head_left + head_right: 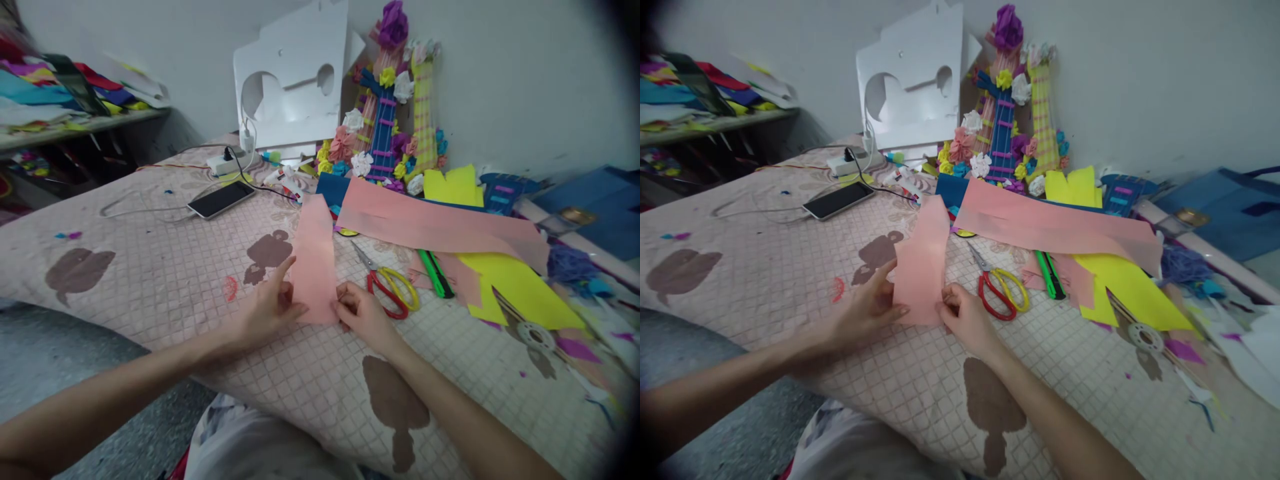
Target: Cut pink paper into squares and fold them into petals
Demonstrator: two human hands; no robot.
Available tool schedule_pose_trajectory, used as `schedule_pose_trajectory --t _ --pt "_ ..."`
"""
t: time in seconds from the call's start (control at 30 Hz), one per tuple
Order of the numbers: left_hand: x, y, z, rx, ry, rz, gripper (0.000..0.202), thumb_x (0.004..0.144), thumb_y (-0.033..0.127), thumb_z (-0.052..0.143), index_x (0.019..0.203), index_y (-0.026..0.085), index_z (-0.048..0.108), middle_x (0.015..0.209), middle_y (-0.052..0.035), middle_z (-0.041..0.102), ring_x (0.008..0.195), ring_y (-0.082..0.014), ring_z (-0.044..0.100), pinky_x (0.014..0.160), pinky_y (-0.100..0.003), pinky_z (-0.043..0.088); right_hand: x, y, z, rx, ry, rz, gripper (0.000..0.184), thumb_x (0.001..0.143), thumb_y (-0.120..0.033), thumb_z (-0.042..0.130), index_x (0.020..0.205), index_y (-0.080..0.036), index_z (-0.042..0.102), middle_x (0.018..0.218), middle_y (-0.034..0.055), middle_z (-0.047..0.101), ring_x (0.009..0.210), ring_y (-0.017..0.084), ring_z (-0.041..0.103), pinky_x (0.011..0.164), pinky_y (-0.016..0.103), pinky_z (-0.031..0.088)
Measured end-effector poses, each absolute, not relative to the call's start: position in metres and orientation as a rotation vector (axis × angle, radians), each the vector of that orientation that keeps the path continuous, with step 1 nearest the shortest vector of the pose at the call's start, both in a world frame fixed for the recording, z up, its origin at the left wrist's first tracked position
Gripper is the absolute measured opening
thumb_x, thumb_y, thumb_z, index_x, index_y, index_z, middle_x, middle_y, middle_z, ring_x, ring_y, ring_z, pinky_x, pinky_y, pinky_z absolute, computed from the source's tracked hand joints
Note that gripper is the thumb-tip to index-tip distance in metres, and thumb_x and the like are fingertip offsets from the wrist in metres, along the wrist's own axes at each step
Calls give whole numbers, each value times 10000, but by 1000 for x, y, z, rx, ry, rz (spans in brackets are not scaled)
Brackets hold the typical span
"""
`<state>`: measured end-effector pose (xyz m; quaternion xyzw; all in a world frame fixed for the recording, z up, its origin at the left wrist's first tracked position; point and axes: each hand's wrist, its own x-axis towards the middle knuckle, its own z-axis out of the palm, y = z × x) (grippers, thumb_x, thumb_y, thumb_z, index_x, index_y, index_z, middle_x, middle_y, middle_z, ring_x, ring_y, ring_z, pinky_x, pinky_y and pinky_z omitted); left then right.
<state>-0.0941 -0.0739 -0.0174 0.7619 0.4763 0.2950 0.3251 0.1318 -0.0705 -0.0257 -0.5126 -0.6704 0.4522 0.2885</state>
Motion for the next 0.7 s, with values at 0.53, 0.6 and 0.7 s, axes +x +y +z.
schedule_pose_trajectory --t 0.53,0.6,0.7 --pt "-91 -80 -35 2232 1365 902 592 827 182 556 1382 184 350 662 46 556 607 -107 485 626 -264 378 128 -89 -33 -1439 -1917 781 419 815 -193 520 1228 -208 453 657 -57 542 579 122 534 573 241 409" --pt "-91 -82 -37 2253 1378 898 562 820 188 580 1350 187 393 696 33 574 657 -123 507 676 -291 395 129 -91 -32 -1455 -1939 779 420 805 -186 534 1218 -217 468 664 -58 547 580 118 533 573 238 406" --pt "-89 -84 -34 2271 1397 826 544 809 189 608 1321 180 427 706 28 590 693 -142 525 720 -324 407 131 -94 -29 -1480 -1973 779 443 789 -182 556 1222 -219 472 671 -60 547 564 113 522 563 236 398"
